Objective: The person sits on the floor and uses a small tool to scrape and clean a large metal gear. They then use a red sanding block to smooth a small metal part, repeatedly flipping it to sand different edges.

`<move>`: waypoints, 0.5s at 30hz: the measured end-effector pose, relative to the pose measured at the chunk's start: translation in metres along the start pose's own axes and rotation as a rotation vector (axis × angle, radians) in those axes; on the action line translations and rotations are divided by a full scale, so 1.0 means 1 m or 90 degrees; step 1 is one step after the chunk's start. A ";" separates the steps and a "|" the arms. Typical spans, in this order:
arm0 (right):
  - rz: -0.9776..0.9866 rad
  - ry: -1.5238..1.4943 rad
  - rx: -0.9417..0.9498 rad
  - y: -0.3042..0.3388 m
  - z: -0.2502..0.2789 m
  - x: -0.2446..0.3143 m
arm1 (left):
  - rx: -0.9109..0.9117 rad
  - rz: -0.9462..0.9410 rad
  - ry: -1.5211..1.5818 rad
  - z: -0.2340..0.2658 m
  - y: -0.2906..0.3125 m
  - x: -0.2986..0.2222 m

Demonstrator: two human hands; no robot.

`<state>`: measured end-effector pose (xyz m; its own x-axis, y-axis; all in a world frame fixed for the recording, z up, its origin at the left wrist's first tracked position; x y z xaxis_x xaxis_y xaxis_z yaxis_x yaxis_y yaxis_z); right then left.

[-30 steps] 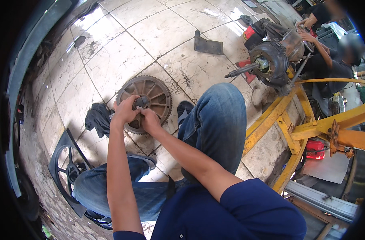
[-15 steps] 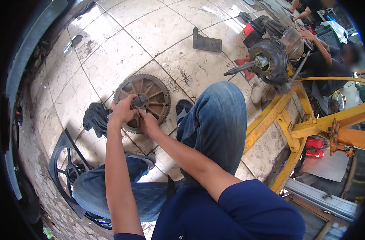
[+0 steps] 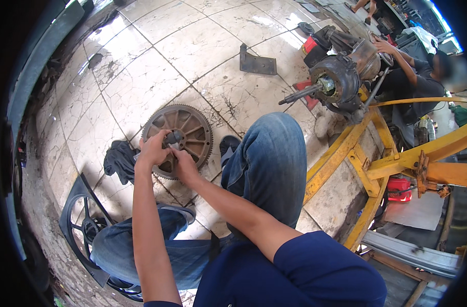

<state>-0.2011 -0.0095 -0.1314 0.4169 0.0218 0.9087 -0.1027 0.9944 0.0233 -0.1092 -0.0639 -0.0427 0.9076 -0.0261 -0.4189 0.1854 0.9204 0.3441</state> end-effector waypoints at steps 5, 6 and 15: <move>-0.012 -0.027 0.022 -0.004 -0.013 -0.021 | -0.034 -0.008 0.002 0.000 -0.001 -0.001; 0.028 -0.007 -0.041 -0.004 -0.006 -0.016 | -0.035 -0.012 0.004 -0.001 -0.002 -0.004; 0.016 0.039 0.008 0.003 -0.009 -0.023 | 0.018 0.014 -0.018 -0.003 0.001 -0.002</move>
<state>-0.2024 -0.0061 -0.1559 0.4686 0.0529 0.8818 -0.1254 0.9921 0.0072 -0.1124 -0.0622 -0.0441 0.9220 -0.0176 -0.3869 0.1757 0.9093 0.3773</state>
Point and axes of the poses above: each hand's wrist, its own y-axis away from the middle knuckle, its own z-axis out of the back of the hand, x = y × z, the point moved 10 cm from there along -y, towards the middle knuckle
